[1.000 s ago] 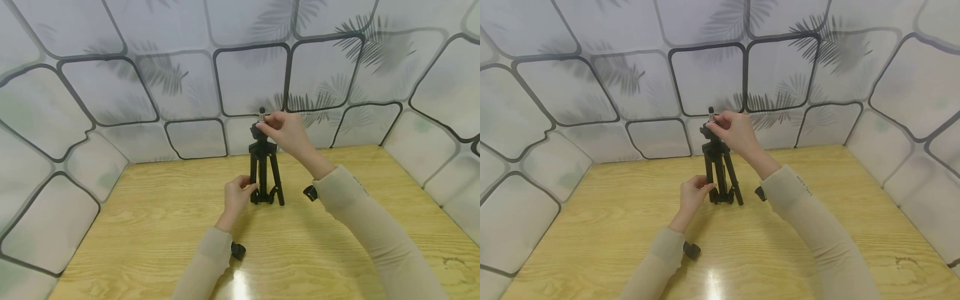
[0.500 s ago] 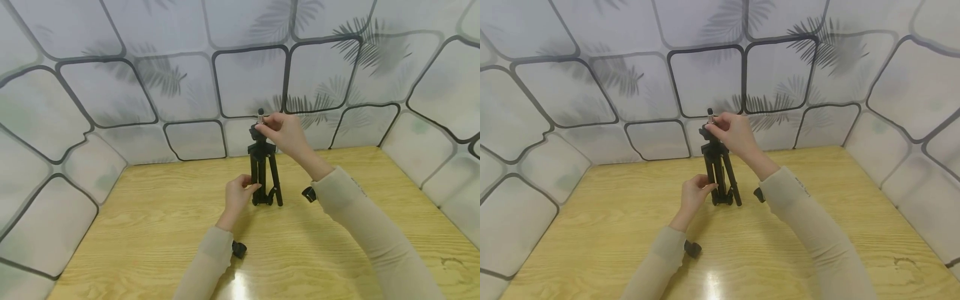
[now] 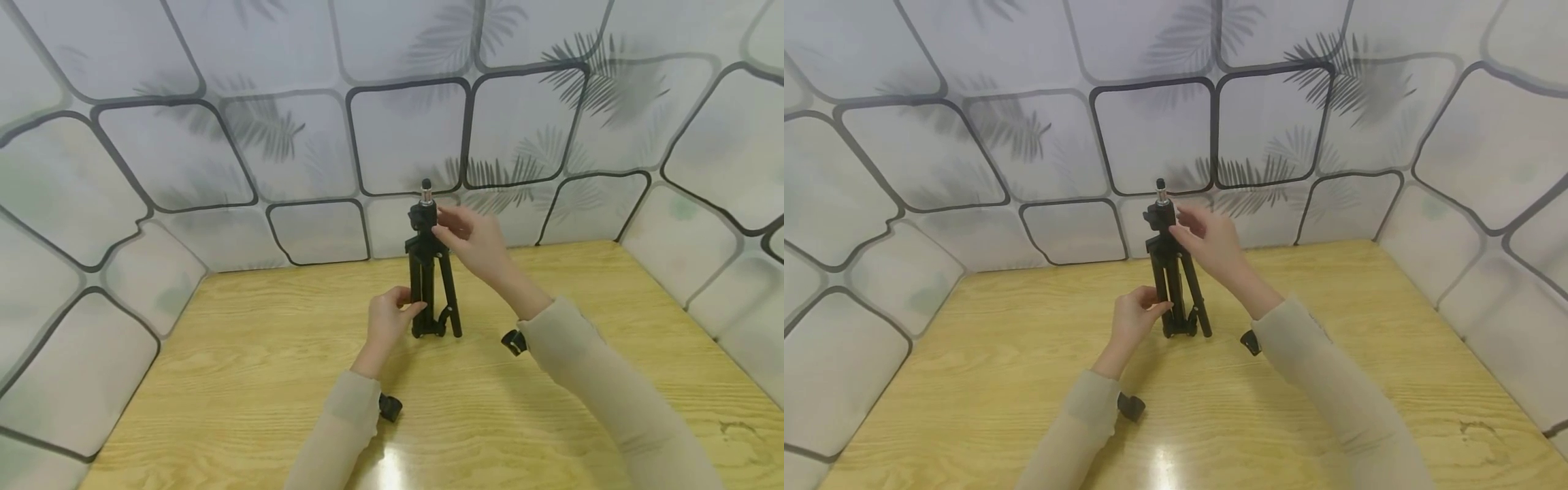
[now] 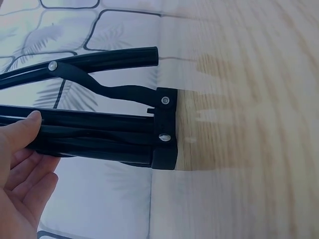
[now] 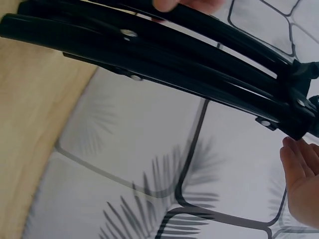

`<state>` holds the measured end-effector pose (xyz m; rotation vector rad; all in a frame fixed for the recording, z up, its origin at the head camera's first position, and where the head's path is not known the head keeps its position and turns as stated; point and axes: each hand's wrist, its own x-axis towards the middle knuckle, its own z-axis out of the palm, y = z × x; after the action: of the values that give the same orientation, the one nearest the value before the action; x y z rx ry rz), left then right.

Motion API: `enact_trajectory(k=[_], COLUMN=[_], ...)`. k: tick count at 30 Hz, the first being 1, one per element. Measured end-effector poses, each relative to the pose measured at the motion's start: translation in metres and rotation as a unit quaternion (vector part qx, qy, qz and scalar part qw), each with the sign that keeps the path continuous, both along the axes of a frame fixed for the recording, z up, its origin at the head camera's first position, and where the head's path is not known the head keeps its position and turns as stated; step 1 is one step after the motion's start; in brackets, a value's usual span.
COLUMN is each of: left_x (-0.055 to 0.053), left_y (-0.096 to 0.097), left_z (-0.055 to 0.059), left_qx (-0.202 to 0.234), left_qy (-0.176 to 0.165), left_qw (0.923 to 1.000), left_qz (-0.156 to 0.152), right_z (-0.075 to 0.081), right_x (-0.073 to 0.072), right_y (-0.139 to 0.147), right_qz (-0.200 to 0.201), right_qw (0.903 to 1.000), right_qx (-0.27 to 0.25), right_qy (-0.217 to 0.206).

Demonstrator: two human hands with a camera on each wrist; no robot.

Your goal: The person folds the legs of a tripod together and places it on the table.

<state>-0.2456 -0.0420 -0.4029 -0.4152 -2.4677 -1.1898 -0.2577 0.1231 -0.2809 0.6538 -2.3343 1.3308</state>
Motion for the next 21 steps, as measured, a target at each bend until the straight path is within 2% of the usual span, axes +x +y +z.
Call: enact_trajectory(k=[4, 13, 21], left_x=[-0.001, 0.001, -0.001], left_y=[-0.001, 0.0, 0.0], left_z=[0.0, 0.0, -0.002], left_qx=[-0.005, 0.001, 0.011], left_qy=[-0.005, -0.003, -0.006], left_qw=[1.0, 1.0, 0.9999], left_qz=[-0.001, -0.002, -0.002], right_z=[-0.014, -0.047, -0.072], right_x=[0.005, 0.012, 0.015], right_y=[0.005, 0.015, 0.025], right_qz=[0.006, -0.016, -0.017], right_qw=[1.0, 0.9979, 0.9952], right_qx=[0.006, 0.037, 0.066], right_qy=[-0.004, -0.051, -0.07])
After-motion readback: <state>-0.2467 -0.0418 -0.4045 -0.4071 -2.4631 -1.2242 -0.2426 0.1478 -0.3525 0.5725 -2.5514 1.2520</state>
